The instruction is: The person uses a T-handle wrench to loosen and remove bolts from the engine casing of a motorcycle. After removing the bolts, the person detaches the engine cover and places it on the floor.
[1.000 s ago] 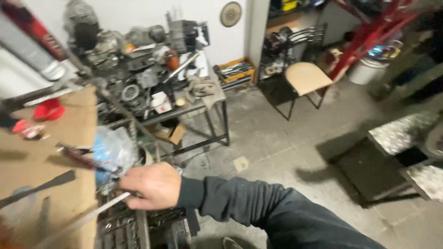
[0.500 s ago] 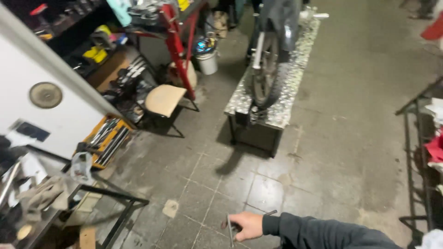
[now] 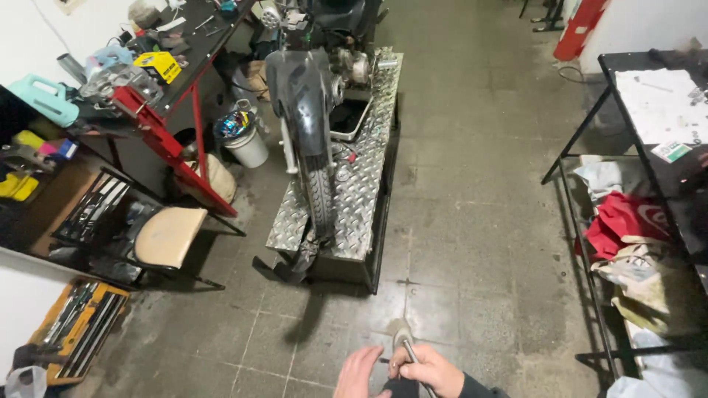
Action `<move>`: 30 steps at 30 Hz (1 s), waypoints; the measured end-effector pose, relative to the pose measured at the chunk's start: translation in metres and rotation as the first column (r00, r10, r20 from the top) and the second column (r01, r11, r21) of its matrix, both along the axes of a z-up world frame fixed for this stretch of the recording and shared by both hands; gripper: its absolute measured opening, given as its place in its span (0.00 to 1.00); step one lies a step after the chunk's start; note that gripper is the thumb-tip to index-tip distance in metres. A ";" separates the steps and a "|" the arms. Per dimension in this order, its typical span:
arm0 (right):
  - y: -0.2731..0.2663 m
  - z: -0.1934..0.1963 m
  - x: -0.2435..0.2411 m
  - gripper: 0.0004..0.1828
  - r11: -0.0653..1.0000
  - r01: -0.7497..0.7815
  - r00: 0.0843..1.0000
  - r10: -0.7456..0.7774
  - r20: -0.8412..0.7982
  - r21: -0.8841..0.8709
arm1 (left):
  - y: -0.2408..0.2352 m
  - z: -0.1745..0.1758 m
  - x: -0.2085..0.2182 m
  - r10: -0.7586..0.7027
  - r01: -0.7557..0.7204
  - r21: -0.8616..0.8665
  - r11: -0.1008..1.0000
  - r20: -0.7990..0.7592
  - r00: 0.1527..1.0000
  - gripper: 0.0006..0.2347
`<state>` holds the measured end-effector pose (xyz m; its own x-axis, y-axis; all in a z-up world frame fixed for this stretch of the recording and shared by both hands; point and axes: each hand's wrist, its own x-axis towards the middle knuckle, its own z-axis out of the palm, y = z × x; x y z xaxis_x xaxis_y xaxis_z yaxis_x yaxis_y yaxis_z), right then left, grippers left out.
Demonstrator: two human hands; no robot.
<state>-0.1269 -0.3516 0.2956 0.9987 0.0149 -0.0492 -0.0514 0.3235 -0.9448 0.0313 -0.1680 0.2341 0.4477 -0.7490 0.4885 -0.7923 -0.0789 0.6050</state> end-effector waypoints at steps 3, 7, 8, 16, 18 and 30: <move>-0.064 0.027 0.019 0.11 0.998 -0.060 0.958 0.064 0.279 -0.022 | -0.074 0.047 0.001 -0.109 0.124 0.133 0.983 -0.115 0.987 0.14; -0.173 0.001 0.041 0.18 0.984 0.045 0.977 -0.007 0.215 -0.175 | -0.187 0.067 0.051 -0.059 0.125 0.234 0.964 -0.269 0.961 0.03; -0.204 -0.006 0.046 0.18 0.984 0.039 0.979 -0.003 0.203 -0.174 | -0.215 0.058 0.067 -0.054 0.123 0.234 0.964 -0.280 0.958 0.03; -0.375 0.013 0.118 0.24 0.920 0.052 0.853 -0.243 -0.461 -0.389 | -0.410 0.072 0.169 -0.251 0.252 0.197 0.947 -0.033 0.967 0.04; -0.410 -0.002 0.142 0.21 0.939 0.059 0.881 -0.208 -0.424 -0.339 | -0.448 0.095 0.195 -0.212 0.202 0.213 0.956 0.030 0.977 0.06; -0.624 -0.034 0.367 0.23 0.996 -0.022 0.921 0.055 -0.385 0.088 | -0.620 0.123 0.375 0.135 -0.177 0.159 0.971 0.243 0.961 0.09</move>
